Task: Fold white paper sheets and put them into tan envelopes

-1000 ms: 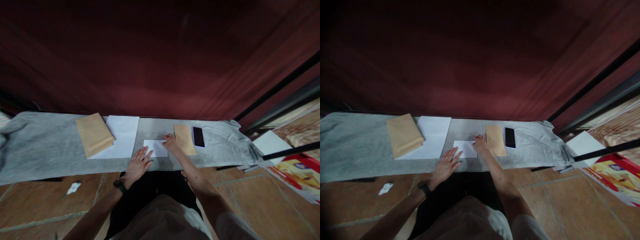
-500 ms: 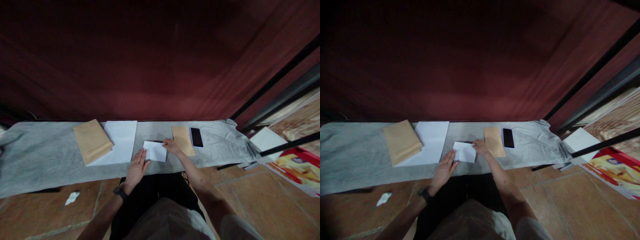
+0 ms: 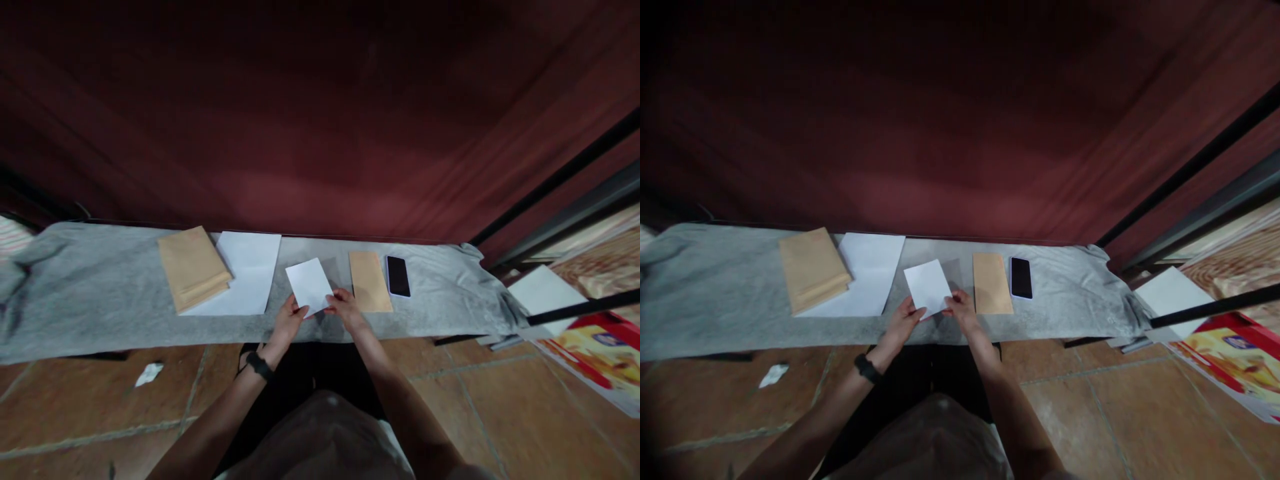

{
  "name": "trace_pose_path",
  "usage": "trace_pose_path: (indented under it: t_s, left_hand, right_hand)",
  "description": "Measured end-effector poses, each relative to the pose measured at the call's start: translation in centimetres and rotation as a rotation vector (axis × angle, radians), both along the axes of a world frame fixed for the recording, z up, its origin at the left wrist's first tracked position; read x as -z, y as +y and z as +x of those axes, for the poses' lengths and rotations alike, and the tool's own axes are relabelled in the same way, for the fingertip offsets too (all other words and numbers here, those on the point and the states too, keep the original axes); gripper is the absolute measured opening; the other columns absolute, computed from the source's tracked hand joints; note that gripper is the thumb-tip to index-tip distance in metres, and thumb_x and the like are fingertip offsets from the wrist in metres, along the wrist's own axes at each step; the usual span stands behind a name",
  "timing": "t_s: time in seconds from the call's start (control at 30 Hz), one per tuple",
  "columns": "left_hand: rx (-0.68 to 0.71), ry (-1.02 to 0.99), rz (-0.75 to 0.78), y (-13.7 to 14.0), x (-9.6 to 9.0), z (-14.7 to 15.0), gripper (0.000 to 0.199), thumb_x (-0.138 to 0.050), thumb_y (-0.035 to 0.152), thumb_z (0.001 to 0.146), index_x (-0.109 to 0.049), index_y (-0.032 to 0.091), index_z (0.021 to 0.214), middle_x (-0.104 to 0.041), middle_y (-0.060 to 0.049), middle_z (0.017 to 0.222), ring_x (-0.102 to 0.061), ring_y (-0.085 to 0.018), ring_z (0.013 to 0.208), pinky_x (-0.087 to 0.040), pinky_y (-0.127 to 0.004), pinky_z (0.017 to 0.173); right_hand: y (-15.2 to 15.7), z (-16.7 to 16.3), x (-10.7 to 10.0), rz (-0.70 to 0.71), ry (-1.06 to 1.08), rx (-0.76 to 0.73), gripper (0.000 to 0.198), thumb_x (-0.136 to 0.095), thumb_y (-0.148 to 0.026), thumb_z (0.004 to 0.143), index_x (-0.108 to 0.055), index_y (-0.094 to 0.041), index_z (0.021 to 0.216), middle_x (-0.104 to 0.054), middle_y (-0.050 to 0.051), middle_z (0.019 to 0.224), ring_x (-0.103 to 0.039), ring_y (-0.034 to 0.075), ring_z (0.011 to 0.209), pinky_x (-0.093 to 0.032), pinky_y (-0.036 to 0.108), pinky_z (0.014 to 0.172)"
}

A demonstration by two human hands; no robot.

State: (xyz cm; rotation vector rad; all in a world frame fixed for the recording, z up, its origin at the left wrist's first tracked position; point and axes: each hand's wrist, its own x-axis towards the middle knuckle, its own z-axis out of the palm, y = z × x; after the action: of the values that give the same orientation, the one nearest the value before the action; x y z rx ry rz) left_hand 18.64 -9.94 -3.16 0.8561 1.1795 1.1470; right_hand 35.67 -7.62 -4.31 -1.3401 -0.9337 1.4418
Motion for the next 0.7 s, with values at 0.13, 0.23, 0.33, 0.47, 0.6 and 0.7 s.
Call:
trace_pose_path:
  t_s: [0.13, 0.23, 0.33, 0.47, 0.6, 0.7]
  left_hand:
    - [-0.009, 0.13, 0.014, 0.1, 0.2, 0.3, 0.074, -0.077, 0.032, 0.073, -0.047, 0.014, 0.139, -0.071, -0.002, 0.075, -0.061, -0.014, 0.053, -0.048, -0.024, 0.047]
    - [0.003, 0.279, 0.052, -0.3, 0.3, 0.5, 0.073, -0.072, 0.031, 0.079, -0.042, 0.015, 0.144, -0.064, 0.004, 0.063, -0.049, -0.01, 0.042, -0.038, -0.02, 0.04]
    - [0.007, 0.296, 0.043, -0.7, 0.6, 0.8, 0.076, -0.069, 0.031, 0.082, -0.035, 0.016, 0.148, -0.06, 0.007, 0.06, -0.049, -0.01, 0.042, -0.036, -0.019, 0.039]
    - [0.009, 0.259, 0.032, -0.8, 1.2, 0.5, 0.074, -0.063, 0.037, 0.087, -0.03, 0.013, 0.149, -0.057, 0.008, 0.057, -0.05, -0.012, 0.042, -0.042, -0.021, 0.042]
    - [-0.059, 0.595, 0.246, -0.8, 0.7, -0.5, 0.059, -0.05, 0.031, 0.095, -0.033, 0.014, 0.148, -0.067, 0.0, 0.074, -0.064, -0.017, 0.063, -0.055, -0.032, 0.064]
    - [0.021, 1.03, 0.572, -0.9, -0.2, -0.9, 0.049, -0.049, 0.028, 0.097, -0.044, 0.02, 0.144, -0.065, -0.014, 0.125, -0.061, -0.026, 0.118, -0.049, -0.047, 0.101]
  right_hand:
    - [0.1, 0.5, 0.4, -0.007, -0.031, -0.008, 0.033, -0.074, -0.048, 0.068, -0.061, -0.022, 0.083, -0.069, 0.0, 0.075, -0.068, 0.018, 0.065, -0.061, 0.034, 0.063]
    - [0.4, 0.7, 0.8, 0.0, -0.075, -0.008, 0.03, -0.071, -0.047, 0.071, -0.061, -0.022, 0.085, -0.068, -0.002, 0.072, -0.064, 0.015, 0.06, -0.058, 0.03, 0.058]
    - [0.8, 0.6, 1.1, 0.02, -0.127, -0.01, 0.027, -0.068, -0.046, 0.073, -0.062, -0.021, 0.084, -0.066, -0.003, 0.07, -0.06, 0.013, 0.055, -0.055, 0.026, 0.053]
    - [1.8, 0.8, 1.2, 0.063, -0.194, -0.026, 0.02, -0.064, -0.04, 0.075, -0.064, -0.021, 0.082, -0.064, -0.004, 0.066, -0.056, 0.011, 0.051, -0.051, 0.023, 0.05]
    - [2.7, 1.6, 1.3, 0.088, -0.263, -0.038, 0.014, -0.059, -0.035, 0.078, -0.063, -0.021, 0.08, -0.063, -0.003, 0.067, -0.057, 0.011, 0.052, -0.05, 0.022, 0.05]
    - [2.9, 1.8, 1.5, 0.076, -0.317, -0.065, 0.014, -0.056, -0.032, 0.08, -0.064, -0.021, 0.082, -0.062, -0.003, 0.064, -0.059, 0.012, 0.052, -0.051, 0.022, 0.05]
